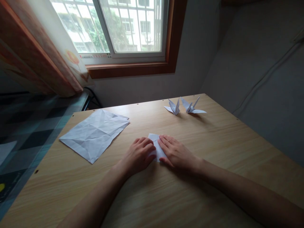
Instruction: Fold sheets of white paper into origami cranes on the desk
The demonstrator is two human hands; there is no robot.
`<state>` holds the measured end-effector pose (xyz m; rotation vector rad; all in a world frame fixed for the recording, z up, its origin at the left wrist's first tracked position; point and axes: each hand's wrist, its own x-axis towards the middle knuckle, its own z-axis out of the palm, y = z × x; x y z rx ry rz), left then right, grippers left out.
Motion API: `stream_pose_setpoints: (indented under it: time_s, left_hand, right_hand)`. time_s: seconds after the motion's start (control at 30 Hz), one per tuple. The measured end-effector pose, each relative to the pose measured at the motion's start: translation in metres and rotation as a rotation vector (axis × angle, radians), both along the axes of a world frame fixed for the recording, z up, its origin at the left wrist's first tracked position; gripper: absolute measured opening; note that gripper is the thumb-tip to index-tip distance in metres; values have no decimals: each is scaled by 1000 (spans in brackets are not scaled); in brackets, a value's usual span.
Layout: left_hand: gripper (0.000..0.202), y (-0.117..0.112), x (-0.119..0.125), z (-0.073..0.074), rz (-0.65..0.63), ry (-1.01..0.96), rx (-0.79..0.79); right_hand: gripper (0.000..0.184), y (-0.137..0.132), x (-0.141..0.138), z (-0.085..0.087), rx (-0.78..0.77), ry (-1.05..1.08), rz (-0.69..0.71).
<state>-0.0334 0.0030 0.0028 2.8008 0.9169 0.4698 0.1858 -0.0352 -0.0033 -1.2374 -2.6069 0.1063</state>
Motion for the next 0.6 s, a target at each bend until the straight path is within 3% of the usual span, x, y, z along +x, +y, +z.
stream_pose_setpoints:
  time_s: [0.1, 0.17, 0.5, 0.6]
  left_hand:
    - [55, 1, -3, -1, 13, 91, -10]
    - [67, 1, -5, -1, 6, 156, -36]
    - [95, 2, -10, 4, -1, 196, -85]
    - [91, 2, -11, 0, -7, 144, -36]
  right_hand:
    - [74, -2, 0, -3, -57, -54, 57]
    - [77, -2, 5, -4, -90, -72, 80]
    - [81, -15, 32, -10, -58, -41, -43]
    - [81, -15, 34, -9, -32, -9, -53]
